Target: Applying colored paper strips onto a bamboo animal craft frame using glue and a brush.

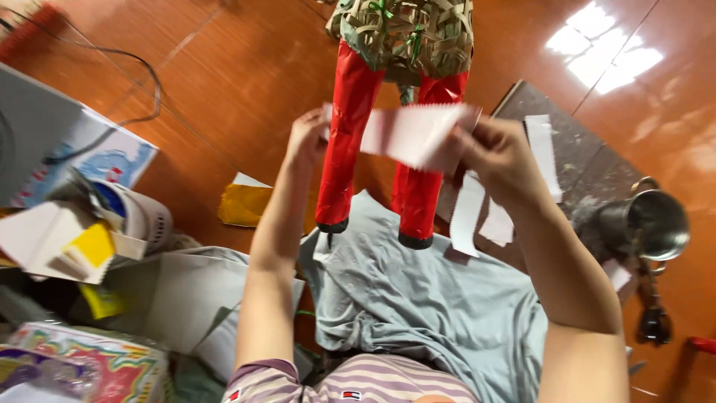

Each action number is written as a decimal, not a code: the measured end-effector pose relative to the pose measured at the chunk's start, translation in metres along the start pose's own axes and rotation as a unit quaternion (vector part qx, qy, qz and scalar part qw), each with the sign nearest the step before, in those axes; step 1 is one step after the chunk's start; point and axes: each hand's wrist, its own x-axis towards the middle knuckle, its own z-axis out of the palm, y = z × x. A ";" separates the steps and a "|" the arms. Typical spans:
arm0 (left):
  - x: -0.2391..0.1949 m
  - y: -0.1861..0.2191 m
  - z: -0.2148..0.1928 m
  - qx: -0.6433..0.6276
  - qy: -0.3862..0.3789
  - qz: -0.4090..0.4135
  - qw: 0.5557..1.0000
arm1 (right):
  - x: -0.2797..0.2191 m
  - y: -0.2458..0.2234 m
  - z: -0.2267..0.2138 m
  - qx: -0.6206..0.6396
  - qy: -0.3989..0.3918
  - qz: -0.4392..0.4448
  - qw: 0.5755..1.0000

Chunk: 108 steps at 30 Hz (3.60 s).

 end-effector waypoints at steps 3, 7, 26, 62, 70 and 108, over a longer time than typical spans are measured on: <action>0.019 0.034 0.025 0.126 0.063 0.019 0.990 | 0.027 -0.016 -0.003 0.057 0.015 -0.047 0.997; 0.037 0.071 0.044 0.183 0.108 0.070 0.975 | 0.052 -0.023 -0.006 0.109 0.016 -0.051 0.993; -0.104 0.186 0.210 0.467 0.008 0.462 0.753 | 0.110 0.011 -0.030 0.013 0.103 -0.150 0.983; -0.129 0.153 0.239 0.542 -0.181 0.476 0.668 | 0.168 -0.050 0.023 -0.323 0.202 -0.242 0.892; -0.086 0.146 0.213 0.436 -0.098 0.495 0.745 | 0.172 -0.052 0.022 -0.363 0.125 -0.214 0.898; -0.027 0.131 0.188 0.253 -0.111 0.312 0.909 | 0.181 0.014 -0.018 -0.545 0.171 -0.364 0.736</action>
